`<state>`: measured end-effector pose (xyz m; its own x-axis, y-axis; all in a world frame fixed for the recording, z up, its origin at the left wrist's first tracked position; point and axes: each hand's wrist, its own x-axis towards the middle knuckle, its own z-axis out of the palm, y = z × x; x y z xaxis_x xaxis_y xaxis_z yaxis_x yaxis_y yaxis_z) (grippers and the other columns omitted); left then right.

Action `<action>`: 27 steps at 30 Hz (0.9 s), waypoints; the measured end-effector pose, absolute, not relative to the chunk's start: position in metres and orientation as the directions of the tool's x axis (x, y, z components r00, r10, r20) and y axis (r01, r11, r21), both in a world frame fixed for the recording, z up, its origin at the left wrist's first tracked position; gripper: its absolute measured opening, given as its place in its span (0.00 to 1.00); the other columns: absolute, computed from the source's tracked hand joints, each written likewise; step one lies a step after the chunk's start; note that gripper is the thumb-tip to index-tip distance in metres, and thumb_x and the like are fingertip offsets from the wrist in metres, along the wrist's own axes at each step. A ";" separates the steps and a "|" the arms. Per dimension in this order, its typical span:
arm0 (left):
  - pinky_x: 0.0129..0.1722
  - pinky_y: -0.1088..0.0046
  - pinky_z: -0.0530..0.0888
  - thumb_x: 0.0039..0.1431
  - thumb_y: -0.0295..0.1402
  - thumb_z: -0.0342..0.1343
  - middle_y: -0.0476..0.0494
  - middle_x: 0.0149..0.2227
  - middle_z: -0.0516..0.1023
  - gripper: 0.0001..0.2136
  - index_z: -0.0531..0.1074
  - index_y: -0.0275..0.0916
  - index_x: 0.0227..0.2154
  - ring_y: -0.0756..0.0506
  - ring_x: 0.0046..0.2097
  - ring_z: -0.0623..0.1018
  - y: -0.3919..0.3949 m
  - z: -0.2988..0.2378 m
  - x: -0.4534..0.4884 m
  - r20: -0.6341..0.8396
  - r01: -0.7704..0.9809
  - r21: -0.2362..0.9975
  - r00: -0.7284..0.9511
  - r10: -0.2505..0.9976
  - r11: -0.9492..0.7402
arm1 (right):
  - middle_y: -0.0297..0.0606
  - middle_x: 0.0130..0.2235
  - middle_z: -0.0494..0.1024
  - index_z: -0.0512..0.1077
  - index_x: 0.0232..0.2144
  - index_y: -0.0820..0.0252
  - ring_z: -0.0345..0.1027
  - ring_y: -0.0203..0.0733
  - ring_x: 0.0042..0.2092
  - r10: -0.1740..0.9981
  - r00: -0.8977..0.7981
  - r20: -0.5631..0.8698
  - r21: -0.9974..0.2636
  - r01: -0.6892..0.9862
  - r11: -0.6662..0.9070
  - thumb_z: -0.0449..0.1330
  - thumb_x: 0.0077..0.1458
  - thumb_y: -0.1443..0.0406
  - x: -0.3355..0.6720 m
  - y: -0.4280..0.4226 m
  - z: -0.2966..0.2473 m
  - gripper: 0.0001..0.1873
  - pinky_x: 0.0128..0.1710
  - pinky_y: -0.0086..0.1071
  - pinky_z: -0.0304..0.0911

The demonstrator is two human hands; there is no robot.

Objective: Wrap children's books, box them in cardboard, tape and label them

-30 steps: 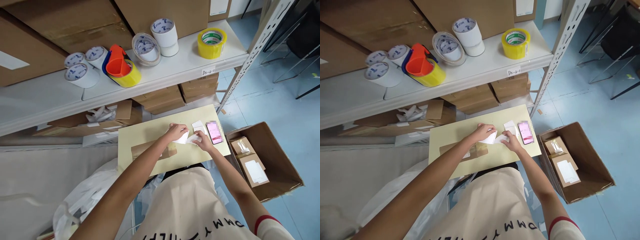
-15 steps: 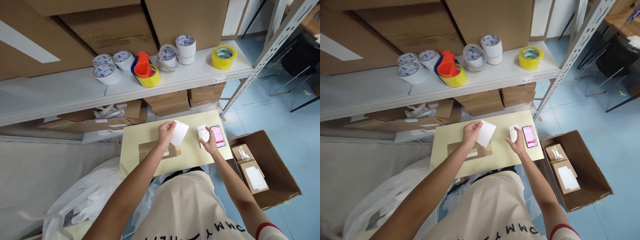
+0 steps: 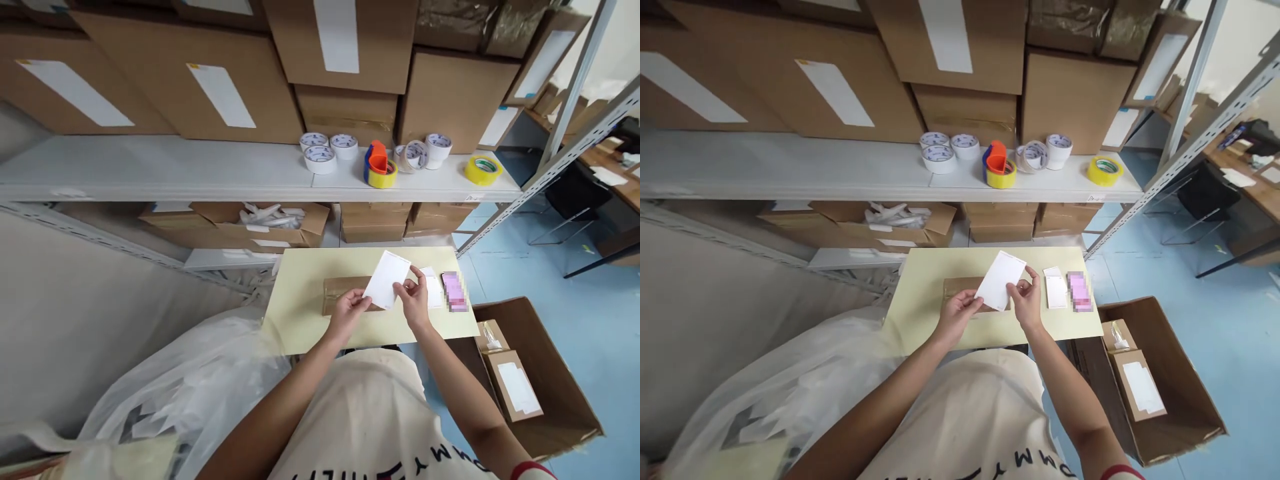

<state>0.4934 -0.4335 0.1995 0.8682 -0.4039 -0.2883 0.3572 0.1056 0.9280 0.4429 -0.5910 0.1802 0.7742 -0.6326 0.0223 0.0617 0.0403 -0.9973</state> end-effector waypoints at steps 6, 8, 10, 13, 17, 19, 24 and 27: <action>0.37 0.66 0.77 0.41 0.45 0.68 0.45 0.27 0.82 0.17 0.75 0.38 0.28 0.44 0.31 0.81 -0.405 0.197 0.490 -0.211 0.283 0.949 0.900 -0.382 0.142 | 0.47 0.50 0.75 0.69 0.48 0.54 0.69 0.49 0.53 -0.359 0.740 0.569 -0.683 0.183 -0.707 0.62 0.57 0.61 0.422 -0.541 0.194 0.17 0.50 0.46 0.66; 0.38 0.66 0.77 0.43 0.45 0.67 0.45 0.28 0.82 0.16 0.76 0.38 0.28 0.44 0.33 0.81 -0.397 0.202 0.488 -0.171 0.266 0.949 0.884 -0.436 0.167 | 0.44 0.47 0.78 0.72 0.44 0.52 0.72 0.47 0.50 -0.154 0.773 0.615 -0.548 0.279 -0.788 0.59 0.60 0.65 0.418 -0.527 0.202 0.09 0.49 0.43 0.67; 0.41 0.66 0.77 0.44 0.46 0.67 0.44 0.30 0.82 0.16 0.76 0.38 0.29 0.44 0.35 0.81 -0.391 0.207 0.485 -0.147 0.271 0.940 0.870 -0.470 0.208 | 0.42 0.46 0.80 0.74 0.43 0.52 0.75 0.45 0.48 -0.101 0.772 0.628 -0.483 0.284 -0.828 0.56 0.62 0.67 0.416 -0.516 0.208 0.09 0.48 0.42 0.67; 0.46 0.63 0.77 0.46 0.48 0.66 0.44 0.32 0.82 0.18 0.77 0.38 0.31 0.44 0.37 0.80 -0.384 0.214 0.479 -0.148 0.339 0.893 0.842 -0.520 0.295 | 0.41 0.44 0.82 0.74 0.43 0.53 0.76 0.44 0.46 -0.159 0.750 0.642 -0.488 0.239 -0.840 0.55 0.63 0.69 0.414 -0.508 0.216 0.10 0.46 0.41 0.69; 0.48 0.64 0.76 0.45 0.50 0.66 0.48 0.28 0.79 0.19 0.74 0.38 0.29 0.48 0.34 0.78 -0.377 0.218 0.477 -0.164 0.411 0.841 0.815 -0.556 0.353 | 0.40 0.42 0.83 0.75 0.42 0.53 0.78 0.44 0.44 -0.179 0.752 0.634 -0.519 0.242 -0.820 0.57 0.61 0.68 0.413 -0.504 0.222 0.09 0.42 0.39 0.71; 0.48 0.65 0.75 0.45 0.49 0.66 0.49 0.27 0.78 0.19 0.73 0.38 0.28 0.49 0.33 0.78 -0.374 0.220 0.478 -0.169 0.408 0.850 0.810 -0.561 0.333 | 0.40 0.42 0.83 0.75 0.41 0.53 0.78 0.44 0.44 -0.173 0.757 0.630 -0.518 0.243 -0.820 0.57 0.61 0.68 0.412 -0.502 0.224 0.08 0.42 0.40 0.71; 0.44 0.67 0.75 0.46 0.48 0.66 0.49 0.27 0.76 0.18 0.71 0.38 0.27 0.48 0.34 0.78 -0.369 0.224 0.479 -0.176 0.382 0.888 0.799 -0.575 0.258 | 0.40 0.41 0.83 0.76 0.40 0.53 0.78 0.44 0.44 -0.157 0.758 0.633 -0.490 0.235 -0.840 0.57 0.61 0.68 0.410 -0.497 0.225 0.08 0.43 0.40 0.71; 0.45 0.66 0.75 0.46 0.49 0.66 0.50 0.28 0.76 0.18 0.71 0.38 0.27 0.47 0.35 0.78 -0.366 0.224 0.479 -0.169 0.375 0.891 0.796 -0.581 0.255 | 0.41 0.41 0.83 0.76 0.40 0.54 0.78 0.44 0.43 -0.134 0.761 0.635 -0.461 0.233 -0.856 0.57 0.61 0.68 0.409 -0.495 0.226 0.08 0.44 0.40 0.71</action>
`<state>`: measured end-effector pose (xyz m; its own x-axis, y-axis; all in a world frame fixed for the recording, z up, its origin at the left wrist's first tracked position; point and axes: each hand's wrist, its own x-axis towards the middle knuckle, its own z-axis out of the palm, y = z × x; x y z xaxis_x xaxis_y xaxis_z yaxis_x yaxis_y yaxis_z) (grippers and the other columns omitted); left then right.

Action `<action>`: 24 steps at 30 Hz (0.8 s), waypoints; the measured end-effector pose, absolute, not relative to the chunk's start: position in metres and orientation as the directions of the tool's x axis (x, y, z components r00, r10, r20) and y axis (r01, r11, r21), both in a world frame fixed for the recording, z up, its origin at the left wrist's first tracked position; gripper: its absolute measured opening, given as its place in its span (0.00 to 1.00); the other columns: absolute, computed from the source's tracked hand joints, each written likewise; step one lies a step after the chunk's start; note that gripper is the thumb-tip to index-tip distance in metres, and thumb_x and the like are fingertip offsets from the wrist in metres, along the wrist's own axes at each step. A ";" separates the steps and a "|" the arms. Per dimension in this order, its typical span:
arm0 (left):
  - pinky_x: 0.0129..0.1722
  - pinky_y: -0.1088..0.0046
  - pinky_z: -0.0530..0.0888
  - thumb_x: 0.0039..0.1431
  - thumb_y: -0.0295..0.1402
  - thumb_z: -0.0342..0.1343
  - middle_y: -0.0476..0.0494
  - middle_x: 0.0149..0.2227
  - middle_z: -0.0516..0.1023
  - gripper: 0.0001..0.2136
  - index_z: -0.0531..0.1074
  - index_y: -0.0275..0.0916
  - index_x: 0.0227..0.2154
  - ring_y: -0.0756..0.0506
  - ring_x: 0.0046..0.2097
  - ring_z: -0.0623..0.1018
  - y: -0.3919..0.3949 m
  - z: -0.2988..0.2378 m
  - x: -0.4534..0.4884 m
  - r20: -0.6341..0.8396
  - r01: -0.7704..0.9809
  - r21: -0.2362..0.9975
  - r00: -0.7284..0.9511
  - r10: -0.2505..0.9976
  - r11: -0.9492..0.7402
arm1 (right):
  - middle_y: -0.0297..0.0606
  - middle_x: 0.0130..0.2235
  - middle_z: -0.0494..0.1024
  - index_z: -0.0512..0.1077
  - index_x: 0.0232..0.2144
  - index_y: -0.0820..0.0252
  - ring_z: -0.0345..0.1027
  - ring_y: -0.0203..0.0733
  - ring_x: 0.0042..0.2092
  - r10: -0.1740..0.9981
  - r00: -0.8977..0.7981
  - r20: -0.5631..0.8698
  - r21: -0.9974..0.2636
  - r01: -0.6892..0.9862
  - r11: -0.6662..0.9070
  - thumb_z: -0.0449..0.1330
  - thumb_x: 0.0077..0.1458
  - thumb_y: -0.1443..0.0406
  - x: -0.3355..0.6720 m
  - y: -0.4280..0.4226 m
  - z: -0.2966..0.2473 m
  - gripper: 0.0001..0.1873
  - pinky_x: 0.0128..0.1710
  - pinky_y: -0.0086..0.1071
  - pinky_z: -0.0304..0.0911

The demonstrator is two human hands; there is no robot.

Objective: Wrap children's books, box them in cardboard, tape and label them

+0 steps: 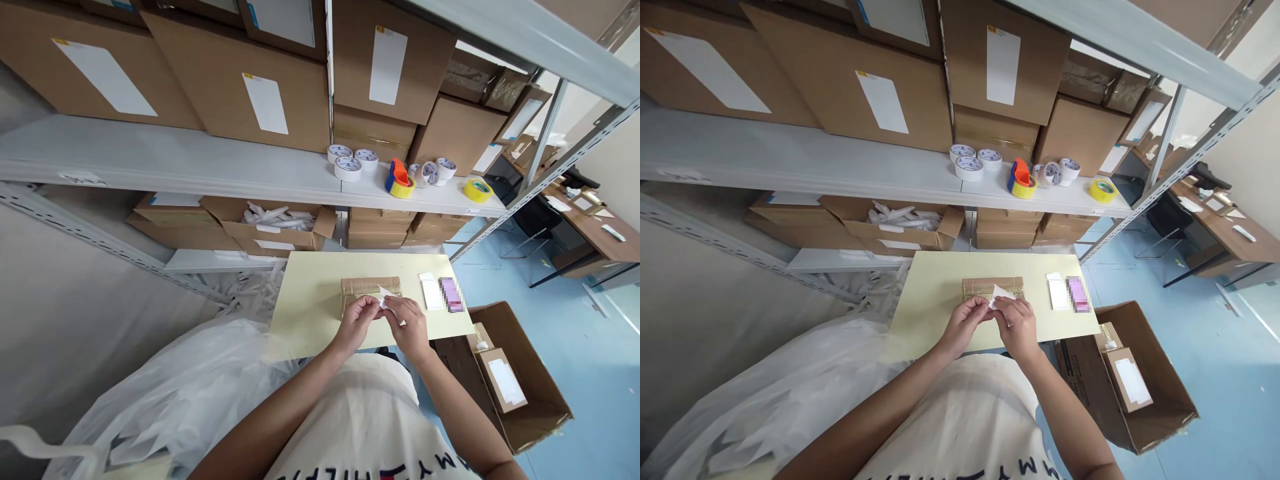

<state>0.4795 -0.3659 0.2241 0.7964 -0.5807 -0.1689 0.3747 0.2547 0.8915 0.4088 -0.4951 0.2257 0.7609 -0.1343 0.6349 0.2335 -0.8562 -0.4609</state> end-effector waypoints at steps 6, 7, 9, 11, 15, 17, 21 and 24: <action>0.46 0.64 0.75 0.46 0.50 0.65 0.50 0.28 0.75 0.19 0.70 0.38 0.26 0.47 0.35 0.78 -0.365 0.224 0.480 -0.154 0.363 0.898 0.789 -0.596 0.250 | 0.41 0.41 0.83 0.77 0.40 0.53 0.78 0.44 0.44 -0.142 0.776 0.615 -0.459 0.206 -0.864 0.56 0.61 0.68 0.408 -0.494 0.227 0.09 0.44 0.41 0.71; 0.46 0.64 0.75 0.46 0.50 0.65 0.50 0.27 0.74 0.19 0.70 0.38 0.26 0.47 0.34 0.77 -0.365 0.224 0.481 -0.148 0.355 0.902 0.790 -0.595 0.246 | 0.41 0.42 0.83 0.77 0.40 0.53 0.78 0.45 0.44 -0.148 0.779 0.610 -0.466 0.201 -0.862 0.57 0.61 0.68 0.408 -0.493 0.226 0.09 0.44 0.41 0.71; 0.45 0.65 0.76 0.46 0.50 0.65 0.50 0.27 0.74 0.19 0.70 0.38 0.26 0.48 0.33 0.76 -0.366 0.223 0.481 -0.140 0.344 0.908 0.787 -0.600 0.238 | 0.41 0.41 0.83 0.77 0.39 0.53 0.78 0.45 0.44 -0.166 0.782 0.601 -0.487 0.194 -0.852 0.57 0.61 0.67 0.407 -0.493 0.226 0.09 0.44 0.42 0.71; 0.43 0.67 0.75 0.47 0.50 0.64 0.50 0.27 0.73 0.19 0.70 0.39 0.26 0.49 0.33 0.75 -0.366 0.222 0.482 -0.128 0.326 0.918 0.783 -0.609 0.226 | 0.42 0.41 0.83 0.77 0.39 0.53 0.78 0.46 0.44 -0.193 0.786 0.587 -0.520 0.184 -0.834 0.57 0.60 0.67 0.406 -0.492 0.226 0.09 0.45 0.43 0.71; 0.38 0.70 0.73 0.50 0.49 0.62 0.51 0.26 0.71 0.17 0.69 0.39 0.26 0.49 0.31 0.73 -0.366 0.218 0.483 -0.071 0.259 0.943 0.770 -0.634 0.209 | 0.43 0.42 0.83 0.77 0.40 0.53 0.78 0.47 0.45 -0.232 0.820 0.523 -0.610 0.170 -0.774 0.59 0.59 0.65 0.402 -0.489 0.233 0.08 0.45 0.43 0.72; 0.37 0.71 0.72 0.52 0.49 0.60 0.50 0.27 0.71 0.17 0.69 0.39 0.25 0.49 0.31 0.72 -0.365 0.217 0.482 -0.019 0.203 0.956 0.765 -0.644 0.213 | 0.43 0.42 0.83 0.77 0.39 0.54 0.78 0.47 0.45 -0.249 0.838 0.486 -0.660 0.165 -0.733 0.60 0.58 0.63 0.400 -0.487 0.237 0.07 0.45 0.42 0.73; 0.35 0.72 0.69 0.57 0.45 0.56 0.48 0.27 0.71 0.14 0.68 0.40 0.25 0.48 0.32 0.71 -0.363 0.216 0.481 0.105 0.010 0.984 0.763 -0.638 0.175 | 0.42 0.39 0.83 0.77 0.36 0.54 0.78 0.47 0.43 -0.322 0.860 0.395 -0.779 0.127 -0.615 0.61 0.57 0.61 0.397 -0.483 0.240 0.06 0.43 0.40 0.74; 0.33 0.73 0.68 0.60 0.43 0.53 0.48 0.27 0.71 0.13 0.68 0.40 0.25 0.48 0.31 0.71 -0.362 0.214 0.480 0.160 -0.104 0.987 0.746 -0.647 0.124 | 0.40 0.36 0.83 0.78 0.34 0.55 0.78 0.45 0.39 -0.363 0.884 0.294 -0.854 0.072 -0.516 0.61 0.58 0.61 0.394 -0.483 0.238 0.06 0.41 0.38 0.74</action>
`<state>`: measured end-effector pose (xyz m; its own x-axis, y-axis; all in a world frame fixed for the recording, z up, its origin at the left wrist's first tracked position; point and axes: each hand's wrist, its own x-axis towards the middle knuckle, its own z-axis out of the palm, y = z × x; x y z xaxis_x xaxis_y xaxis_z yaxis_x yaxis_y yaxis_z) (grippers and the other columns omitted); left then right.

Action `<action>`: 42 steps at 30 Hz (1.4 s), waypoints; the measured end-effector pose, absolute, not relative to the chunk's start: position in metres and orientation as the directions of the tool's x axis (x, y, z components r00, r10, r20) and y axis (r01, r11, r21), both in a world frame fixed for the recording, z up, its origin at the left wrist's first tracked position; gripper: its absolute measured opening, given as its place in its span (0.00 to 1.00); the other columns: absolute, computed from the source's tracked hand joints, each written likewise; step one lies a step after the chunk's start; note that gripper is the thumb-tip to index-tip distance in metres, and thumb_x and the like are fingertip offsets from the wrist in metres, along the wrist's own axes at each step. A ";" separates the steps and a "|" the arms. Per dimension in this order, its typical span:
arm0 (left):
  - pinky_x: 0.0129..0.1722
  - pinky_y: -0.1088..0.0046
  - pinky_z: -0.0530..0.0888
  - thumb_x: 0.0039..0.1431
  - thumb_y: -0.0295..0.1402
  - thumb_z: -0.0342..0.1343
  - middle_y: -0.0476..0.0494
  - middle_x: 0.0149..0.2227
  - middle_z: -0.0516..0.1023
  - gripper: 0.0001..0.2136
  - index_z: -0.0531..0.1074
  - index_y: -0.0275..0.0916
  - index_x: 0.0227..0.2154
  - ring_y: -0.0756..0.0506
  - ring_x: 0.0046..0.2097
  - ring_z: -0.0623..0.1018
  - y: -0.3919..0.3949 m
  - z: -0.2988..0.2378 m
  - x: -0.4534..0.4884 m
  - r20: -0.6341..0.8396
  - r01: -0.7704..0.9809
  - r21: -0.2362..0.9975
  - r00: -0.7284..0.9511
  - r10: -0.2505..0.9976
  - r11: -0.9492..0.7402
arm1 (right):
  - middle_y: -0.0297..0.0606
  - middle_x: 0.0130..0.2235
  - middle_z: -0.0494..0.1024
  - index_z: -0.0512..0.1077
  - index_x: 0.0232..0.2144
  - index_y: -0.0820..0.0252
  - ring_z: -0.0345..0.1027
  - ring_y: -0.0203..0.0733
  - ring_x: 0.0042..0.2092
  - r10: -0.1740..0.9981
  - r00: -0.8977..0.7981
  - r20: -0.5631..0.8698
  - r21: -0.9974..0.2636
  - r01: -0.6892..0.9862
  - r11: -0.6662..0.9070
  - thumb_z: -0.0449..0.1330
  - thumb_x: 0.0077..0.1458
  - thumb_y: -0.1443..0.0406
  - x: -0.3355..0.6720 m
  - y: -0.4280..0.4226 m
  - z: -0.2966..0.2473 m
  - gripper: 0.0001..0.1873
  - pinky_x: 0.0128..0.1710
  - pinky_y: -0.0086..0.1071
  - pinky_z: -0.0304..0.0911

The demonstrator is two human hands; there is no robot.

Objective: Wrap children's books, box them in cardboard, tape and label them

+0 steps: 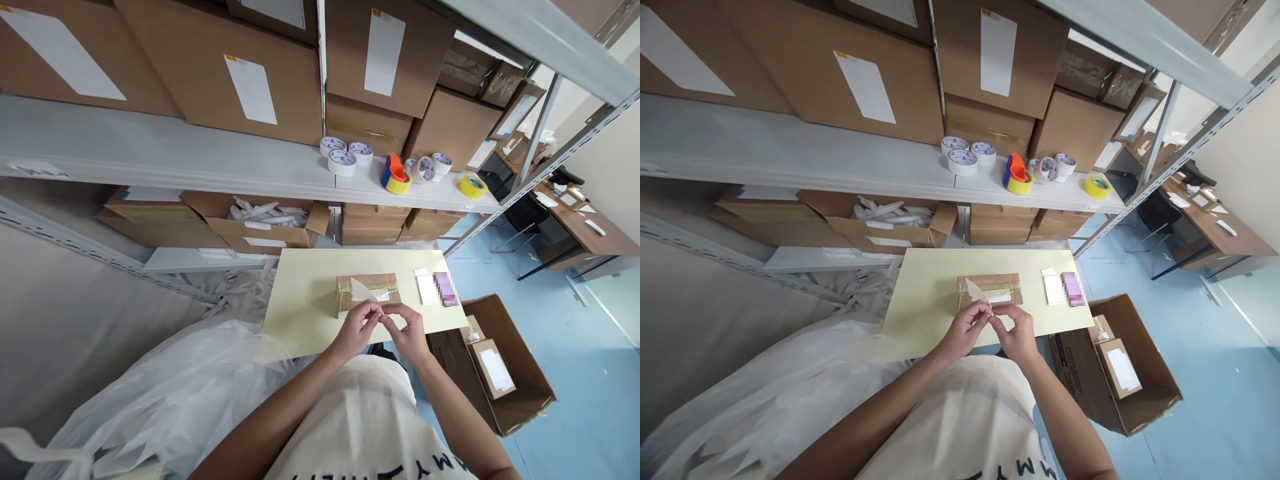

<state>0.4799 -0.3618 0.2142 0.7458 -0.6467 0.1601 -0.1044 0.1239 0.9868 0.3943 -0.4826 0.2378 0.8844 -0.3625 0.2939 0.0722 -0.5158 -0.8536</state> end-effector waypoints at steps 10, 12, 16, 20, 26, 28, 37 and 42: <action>0.33 0.73 0.70 0.59 0.44 0.53 0.49 0.27 0.70 0.13 0.64 0.41 0.25 0.49 0.31 0.73 -0.365 0.207 0.477 0.071 0.051 0.987 0.711 -0.700 0.152 | 0.39 0.31 0.82 0.76 0.31 0.58 0.76 0.42 0.34 -0.522 0.850 0.068 -0.949 -0.107 -0.297 0.59 0.57 0.58 0.388 -0.488 0.229 0.11 0.37 0.36 0.71; 0.29 0.75 0.69 0.57 0.44 0.54 0.52 0.23 0.68 0.14 0.62 0.42 0.24 0.50 0.27 0.72 -0.366 0.202 0.478 -0.016 0.148 0.980 0.727 -0.687 0.134 | 0.38 0.29 0.80 0.74 0.29 0.58 0.74 0.41 0.31 -0.577 0.816 0.037 -0.963 -0.126 -0.239 0.58 0.57 0.56 0.387 -0.491 0.224 0.12 0.35 0.34 0.70; 0.19 0.78 0.61 0.55 0.45 0.56 0.60 0.15 0.60 0.15 0.59 0.42 0.24 0.54 0.16 0.63 -0.364 0.189 0.483 -0.169 0.300 0.950 0.727 -0.666 0.085 | 0.33 0.24 0.74 0.70 0.27 0.58 0.68 0.37 0.27 -0.662 0.749 -0.032 -0.972 -0.178 -0.154 0.59 0.56 0.53 0.382 -0.498 0.217 0.15 0.29 0.31 0.66; 0.19 0.78 0.64 0.54 0.46 0.57 0.62 0.11 0.60 0.15 0.61 0.42 0.26 0.55 0.13 0.61 -0.363 0.181 0.489 -0.297 0.414 0.909 0.735 -0.609 0.056 | 0.26 0.17 0.63 0.68 0.25 0.57 0.56 0.32 0.19 -0.703 0.700 -0.126 -0.963 -0.257 -0.083 0.60 0.54 0.50 0.375 -0.504 0.210 0.18 0.19 0.27 0.56; 0.25 0.72 0.74 0.48 0.52 0.61 0.55 0.20 0.73 0.20 0.62 0.40 0.26 0.53 0.17 0.71 -0.366 0.178 0.501 -0.473 0.565 0.820 0.760 -0.445 0.095 | 0.24 0.16 0.63 0.67 0.26 0.57 0.56 0.31 0.17 -0.728 0.665 -0.166 -0.964 -0.266 -0.022 0.61 0.52 0.46 0.371 -0.511 0.203 0.21 0.18 0.27 0.55; 0.28 0.70 0.76 0.48 0.52 0.61 0.53 0.22 0.75 0.20 0.62 0.40 0.27 0.51 0.20 0.75 -0.366 0.178 0.504 -0.472 0.559 0.822 0.773 -0.424 0.105 | 0.25 0.15 0.65 0.67 0.26 0.57 0.58 0.32 0.17 -0.726 0.670 -0.155 -0.970 -0.243 -0.017 0.61 0.53 0.46 0.372 -0.512 0.201 0.20 0.19 0.28 0.58; 0.33 0.67 0.77 0.50 0.49 0.61 0.50 0.21 0.77 0.17 0.63 0.41 0.28 0.48 0.25 0.78 -0.356 0.180 0.517 -0.365 0.429 0.875 0.889 -0.276 0.225 | 0.33 0.23 0.77 0.68 0.30 0.57 0.67 0.35 0.19 -0.681 0.715 -0.157 -0.981 -0.191 0.025 0.60 0.55 0.49 0.388 -0.518 0.200 0.18 0.21 0.31 0.65; 0.30 0.69 0.75 0.50 0.44 0.59 0.52 0.20 0.75 0.13 0.63 0.41 0.27 0.48 0.24 0.77 -0.337 0.187 0.529 -0.324 0.336 0.910 0.942 -0.090 0.244 | 0.34 0.24 0.79 0.69 0.29 0.58 0.67 0.35 0.19 -0.567 0.811 -0.147 -0.987 -0.161 0.026 0.62 0.54 0.50 0.413 -0.533 0.198 0.18 0.20 0.31 0.65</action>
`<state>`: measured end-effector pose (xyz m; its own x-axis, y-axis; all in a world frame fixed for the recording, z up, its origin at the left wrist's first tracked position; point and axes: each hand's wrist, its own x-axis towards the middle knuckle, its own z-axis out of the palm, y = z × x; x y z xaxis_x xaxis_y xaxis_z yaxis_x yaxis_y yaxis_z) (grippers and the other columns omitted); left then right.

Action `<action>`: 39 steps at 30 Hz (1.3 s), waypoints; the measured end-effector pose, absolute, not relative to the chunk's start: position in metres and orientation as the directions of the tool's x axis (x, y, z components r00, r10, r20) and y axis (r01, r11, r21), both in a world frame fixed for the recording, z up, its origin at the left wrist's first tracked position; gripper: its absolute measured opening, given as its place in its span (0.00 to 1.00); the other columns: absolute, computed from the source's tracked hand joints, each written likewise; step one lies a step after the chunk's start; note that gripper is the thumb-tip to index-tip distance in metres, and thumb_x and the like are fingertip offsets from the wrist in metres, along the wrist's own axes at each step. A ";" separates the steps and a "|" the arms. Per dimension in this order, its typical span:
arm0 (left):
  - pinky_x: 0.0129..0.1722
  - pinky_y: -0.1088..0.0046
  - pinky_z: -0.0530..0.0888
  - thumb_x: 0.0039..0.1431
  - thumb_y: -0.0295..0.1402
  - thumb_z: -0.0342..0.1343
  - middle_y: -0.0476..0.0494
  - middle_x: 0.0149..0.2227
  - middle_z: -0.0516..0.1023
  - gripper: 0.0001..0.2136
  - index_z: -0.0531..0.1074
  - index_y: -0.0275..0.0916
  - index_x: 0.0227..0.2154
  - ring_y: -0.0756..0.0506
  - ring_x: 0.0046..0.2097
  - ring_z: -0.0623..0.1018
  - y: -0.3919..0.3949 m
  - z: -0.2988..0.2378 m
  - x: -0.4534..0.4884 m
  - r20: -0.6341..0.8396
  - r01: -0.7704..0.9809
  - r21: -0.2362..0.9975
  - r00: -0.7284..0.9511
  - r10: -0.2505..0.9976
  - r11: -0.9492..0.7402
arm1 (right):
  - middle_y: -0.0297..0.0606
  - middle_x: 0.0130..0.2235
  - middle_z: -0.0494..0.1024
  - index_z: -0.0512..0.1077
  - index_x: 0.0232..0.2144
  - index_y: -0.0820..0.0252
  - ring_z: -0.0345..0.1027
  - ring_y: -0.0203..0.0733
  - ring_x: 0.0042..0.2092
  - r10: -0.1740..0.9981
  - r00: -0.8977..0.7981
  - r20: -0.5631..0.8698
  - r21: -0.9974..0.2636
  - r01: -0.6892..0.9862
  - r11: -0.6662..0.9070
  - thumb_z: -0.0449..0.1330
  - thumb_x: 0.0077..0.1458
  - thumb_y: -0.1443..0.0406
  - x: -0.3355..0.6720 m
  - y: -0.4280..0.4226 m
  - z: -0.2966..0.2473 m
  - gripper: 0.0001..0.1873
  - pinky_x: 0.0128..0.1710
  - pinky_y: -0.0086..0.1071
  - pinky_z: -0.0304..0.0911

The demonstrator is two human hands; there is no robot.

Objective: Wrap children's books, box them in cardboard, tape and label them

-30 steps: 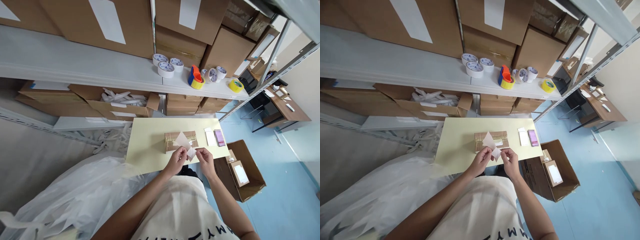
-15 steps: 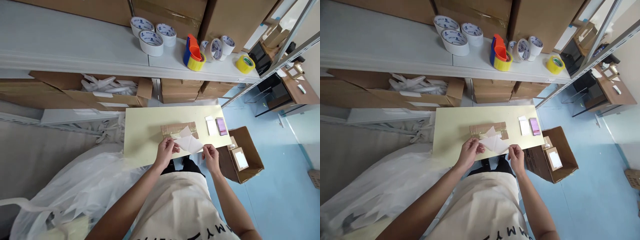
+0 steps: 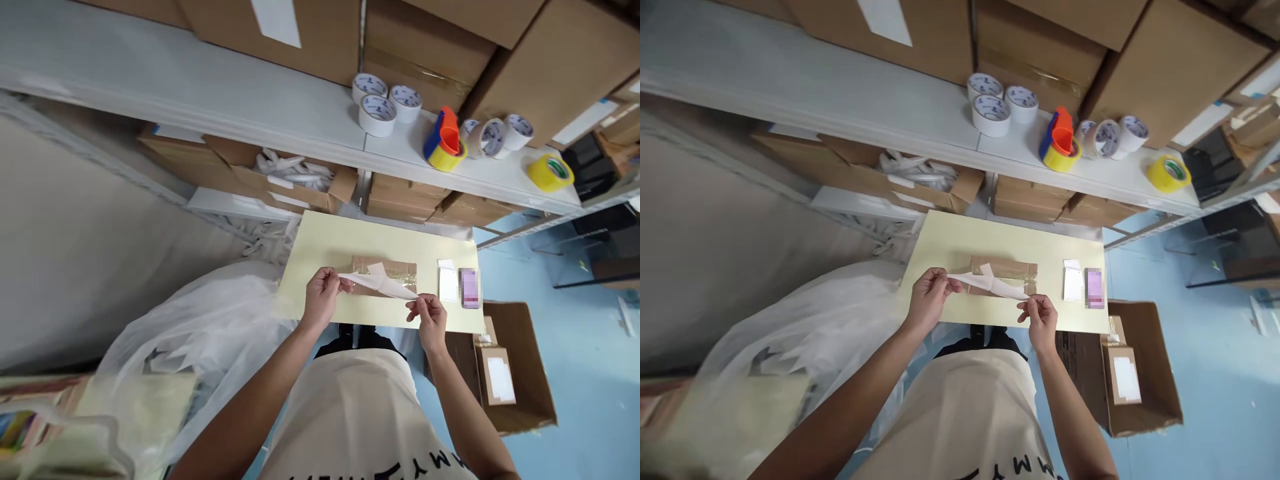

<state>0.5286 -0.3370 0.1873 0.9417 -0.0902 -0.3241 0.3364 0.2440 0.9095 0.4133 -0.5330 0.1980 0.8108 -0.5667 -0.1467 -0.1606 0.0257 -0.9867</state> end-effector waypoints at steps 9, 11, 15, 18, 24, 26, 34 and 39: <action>0.31 0.72 0.74 0.51 0.43 0.59 0.53 0.21 0.74 0.13 0.63 0.41 0.27 0.51 0.22 0.75 -0.267 0.190 0.518 -0.257 0.209 0.964 0.888 0.382 0.161 | 0.35 0.25 0.80 0.68 0.30 0.58 0.64 0.33 0.18 -0.356 0.925 -0.135 -0.991 -0.132 0.031 0.61 0.55 0.51 0.461 -0.537 0.172 0.17 0.21 0.30 0.64; 0.32 0.71 0.75 0.52 0.44 0.58 0.53 0.21 0.74 0.14 0.62 0.41 0.27 0.51 0.23 0.75 -0.249 0.189 0.515 -0.233 0.190 0.972 0.861 0.453 0.138 | 0.35 0.26 0.80 0.68 0.30 0.58 0.63 0.32 0.18 -0.373 0.920 -0.120 -0.993 -0.119 0.025 0.61 0.55 0.51 0.466 -0.534 0.169 0.17 0.20 0.30 0.63; 0.31 0.70 0.75 0.53 0.43 0.57 0.53 0.21 0.74 0.13 0.61 0.42 0.28 0.50 0.23 0.76 -0.219 0.184 0.529 -0.167 0.158 0.985 0.830 0.532 0.064 | 0.34 0.27 0.80 0.68 0.31 0.59 0.65 0.32 0.19 -0.439 0.895 -0.079 -0.996 -0.085 0.006 0.62 0.55 0.51 0.471 -0.532 0.169 0.17 0.20 0.29 0.64; 0.30 0.71 0.74 0.53 0.39 0.55 0.53 0.21 0.74 0.10 0.61 0.42 0.27 0.50 0.23 0.76 -0.205 0.174 0.565 -0.117 0.132 0.991 0.856 0.504 0.006 | 0.35 0.28 0.79 0.69 0.31 0.59 0.65 0.32 0.19 -0.477 0.877 -0.060 -0.997 -0.075 -0.012 0.62 0.54 0.51 0.470 -0.529 0.172 0.18 0.21 0.30 0.66; 0.34 0.72 0.74 0.53 0.33 0.52 0.50 0.23 0.77 0.05 0.63 0.42 0.25 0.48 0.27 0.79 -0.203 0.163 0.678 -0.072 0.136 0.965 0.960 0.272 -0.223 | 0.37 0.29 0.80 0.69 0.32 0.59 0.67 0.33 0.19 -0.604 0.796 -0.043 -0.996 -0.083 -0.040 0.61 0.55 0.50 0.456 -0.504 0.181 0.18 0.23 0.31 0.66; 0.39 0.70 0.75 0.53 0.33 0.53 0.47 0.25 0.78 0.04 0.66 0.41 0.25 0.46 0.31 0.80 -0.210 0.167 0.719 -0.041 0.096 0.960 0.978 0.206 -0.262 | 0.38 0.28 0.80 0.69 0.32 0.60 0.67 0.34 0.20 -0.642 0.766 -0.031 -0.995 -0.082 -0.049 0.61 0.56 0.50 0.450 -0.492 0.184 0.18 0.25 0.32 0.66; 0.62 0.60 0.61 0.53 0.34 0.54 0.39 0.55 0.75 0.15 0.75 0.41 0.43 0.39 0.63 0.67 -0.235 0.192 0.748 -0.005 0.020 0.984 0.996 0.084 -0.178 | 0.34 0.26 0.78 0.69 0.32 0.59 0.65 0.33 0.20 -0.663 0.748 -0.032 -0.998 -0.054 -0.012 0.62 0.54 0.49 0.447 -0.449 0.186 0.19 0.25 0.33 0.65; 0.49 0.63 0.73 0.52 0.40 0.61 0.40 0.43 0.78 0.14 0.74 0.41 0.40 0.41 0.48 0.76 -0.252 0.191 0.605 0.436 -0.459 0.838 0.889 -0.144 -0.295 | 0.23 0.16 0.62 0.67 0.27 0.57 0.50 0.29 0.17 -0.647 0.750 -0.134 -0.988 -0.047 0.149 0.63 0.50 0.46 0.468 -0.432 0.191 0.21 0.18 0.27 0.49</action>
